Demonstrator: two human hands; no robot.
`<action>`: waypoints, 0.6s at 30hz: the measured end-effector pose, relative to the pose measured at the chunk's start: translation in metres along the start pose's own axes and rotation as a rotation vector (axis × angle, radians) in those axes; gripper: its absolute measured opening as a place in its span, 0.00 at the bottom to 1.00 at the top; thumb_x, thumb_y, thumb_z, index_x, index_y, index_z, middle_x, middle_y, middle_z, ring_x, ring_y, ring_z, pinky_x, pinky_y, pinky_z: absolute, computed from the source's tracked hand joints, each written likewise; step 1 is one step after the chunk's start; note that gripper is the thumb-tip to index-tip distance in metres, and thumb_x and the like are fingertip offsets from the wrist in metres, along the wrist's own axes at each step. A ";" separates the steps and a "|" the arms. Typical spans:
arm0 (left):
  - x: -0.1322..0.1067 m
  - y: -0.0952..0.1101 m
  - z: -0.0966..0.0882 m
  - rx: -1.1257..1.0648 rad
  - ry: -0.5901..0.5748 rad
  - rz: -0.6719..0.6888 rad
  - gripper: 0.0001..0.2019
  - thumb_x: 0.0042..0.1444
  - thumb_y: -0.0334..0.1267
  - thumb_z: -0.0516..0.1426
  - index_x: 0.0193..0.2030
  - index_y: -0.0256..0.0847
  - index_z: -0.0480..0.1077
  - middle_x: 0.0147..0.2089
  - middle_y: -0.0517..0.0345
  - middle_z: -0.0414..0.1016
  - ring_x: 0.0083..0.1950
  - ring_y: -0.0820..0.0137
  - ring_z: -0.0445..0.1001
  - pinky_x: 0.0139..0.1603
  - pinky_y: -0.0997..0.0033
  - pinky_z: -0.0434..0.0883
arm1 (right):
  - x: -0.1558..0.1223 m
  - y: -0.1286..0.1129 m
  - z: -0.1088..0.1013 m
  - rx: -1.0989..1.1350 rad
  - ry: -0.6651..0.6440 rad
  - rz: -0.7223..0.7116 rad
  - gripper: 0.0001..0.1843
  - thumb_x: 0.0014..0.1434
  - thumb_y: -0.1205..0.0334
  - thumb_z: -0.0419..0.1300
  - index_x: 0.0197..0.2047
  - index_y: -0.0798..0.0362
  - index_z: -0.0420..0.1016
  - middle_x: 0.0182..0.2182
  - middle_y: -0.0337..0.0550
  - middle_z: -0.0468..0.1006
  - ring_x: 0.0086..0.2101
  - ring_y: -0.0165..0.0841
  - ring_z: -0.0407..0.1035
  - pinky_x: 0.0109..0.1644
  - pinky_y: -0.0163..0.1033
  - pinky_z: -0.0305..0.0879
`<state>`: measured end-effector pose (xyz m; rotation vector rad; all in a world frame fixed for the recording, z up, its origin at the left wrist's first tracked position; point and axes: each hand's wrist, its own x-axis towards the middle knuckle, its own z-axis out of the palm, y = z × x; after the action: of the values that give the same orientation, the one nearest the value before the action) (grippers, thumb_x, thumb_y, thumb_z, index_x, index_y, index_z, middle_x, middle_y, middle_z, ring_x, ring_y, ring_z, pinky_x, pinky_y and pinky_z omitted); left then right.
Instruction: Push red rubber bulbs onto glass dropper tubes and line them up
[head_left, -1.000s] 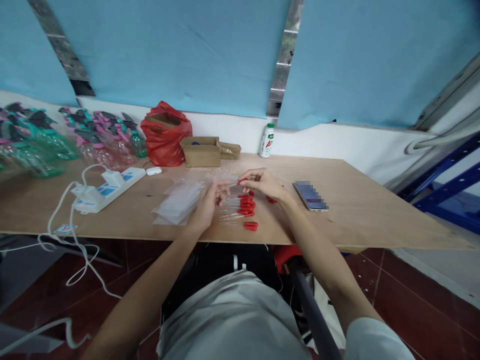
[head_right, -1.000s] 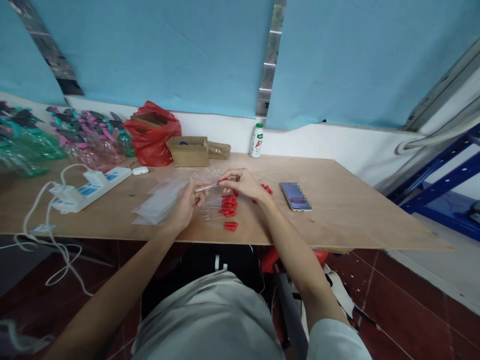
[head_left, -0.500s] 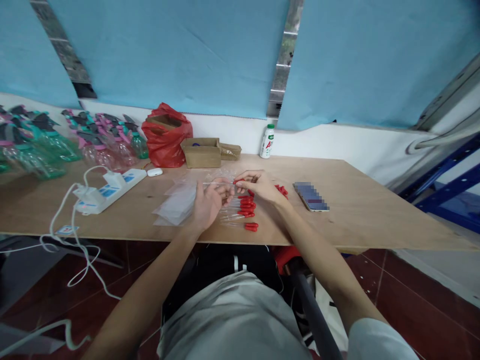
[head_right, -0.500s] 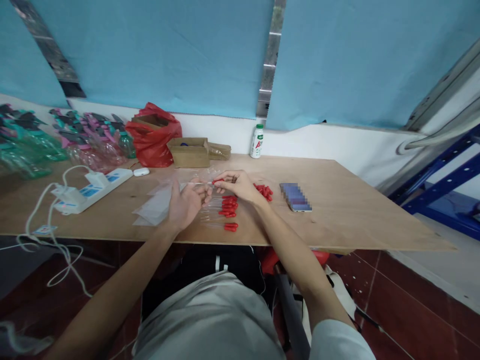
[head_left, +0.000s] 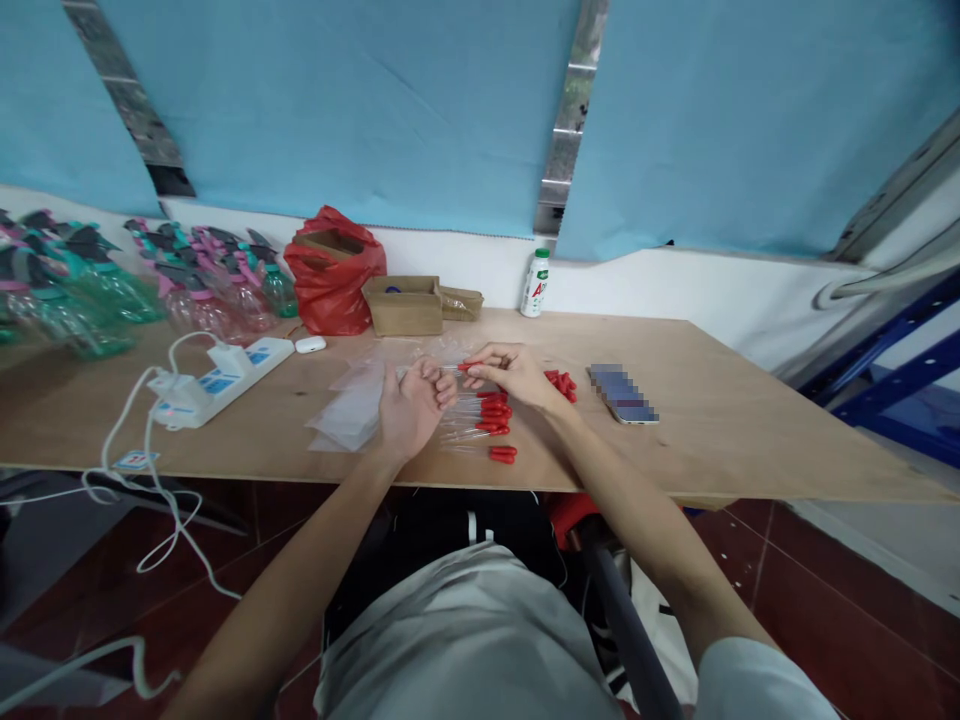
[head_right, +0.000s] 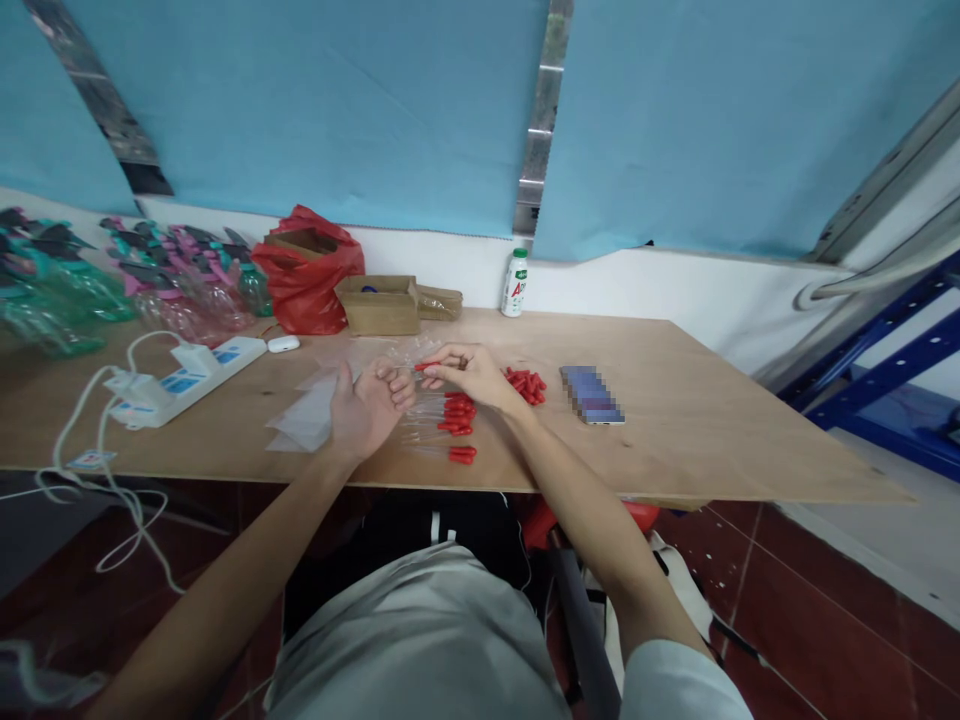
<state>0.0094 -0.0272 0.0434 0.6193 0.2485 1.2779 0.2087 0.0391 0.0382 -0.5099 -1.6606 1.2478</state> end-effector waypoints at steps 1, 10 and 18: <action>0.000 0.000 0.000 -0.012 0.005 -0.005 0.33 0.70 0.68 0.35 0.33 0.42 0.61 0.32 0.55 0.60 0.30 0.67 0.61 0.31 0.69 0.66 | 0.000 0.000 0.001 0.000 0.011 -0.001 0.19 0.55 0.51 0.77 0.43 0.56 0.84 0.34 0.44 0.88 0.36 0.35 0.84 0.43 0.39 0.82; 0.000 -0.001 -0.003 -0.007 -0.047 -0.006 0.33 0.70 0.68 0.36 0.33 0.42 0.61 0.32 0.54 0.60 0.32 0.66 0.63 0.33 0.68 0.67 | -0.005 -0.006 0.009 -0.008 0.047 0.006 0.19 0.54 0.50 0.78 0.40 0.56 0.84 0.33 0.44 0.88 0.35 0.34 0.84 0.44 0.39 0.83; 0.000 0.000 -0.003 -0.038 -0.035 -0.016 0.32 0.71 0.66 0.34 0.34 0.42 0.61 0.32 0.53 0.61 0.32 0.65 0.64 0.34 0.67 0.67 | -0.006 -0.006 0.015 -0.047 0.078 -0.044 0.19 0.54 0.48 0.77 0.39 0.55 0.84 0.34 0.44 0.87 0.35 0.35 0.84 0.45 0.41 0.84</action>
<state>0.0074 -0.0264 0.0409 0.6057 0.1995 1.2523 0.1999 0.0245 0.0408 -0.5416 -1.6302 1.1454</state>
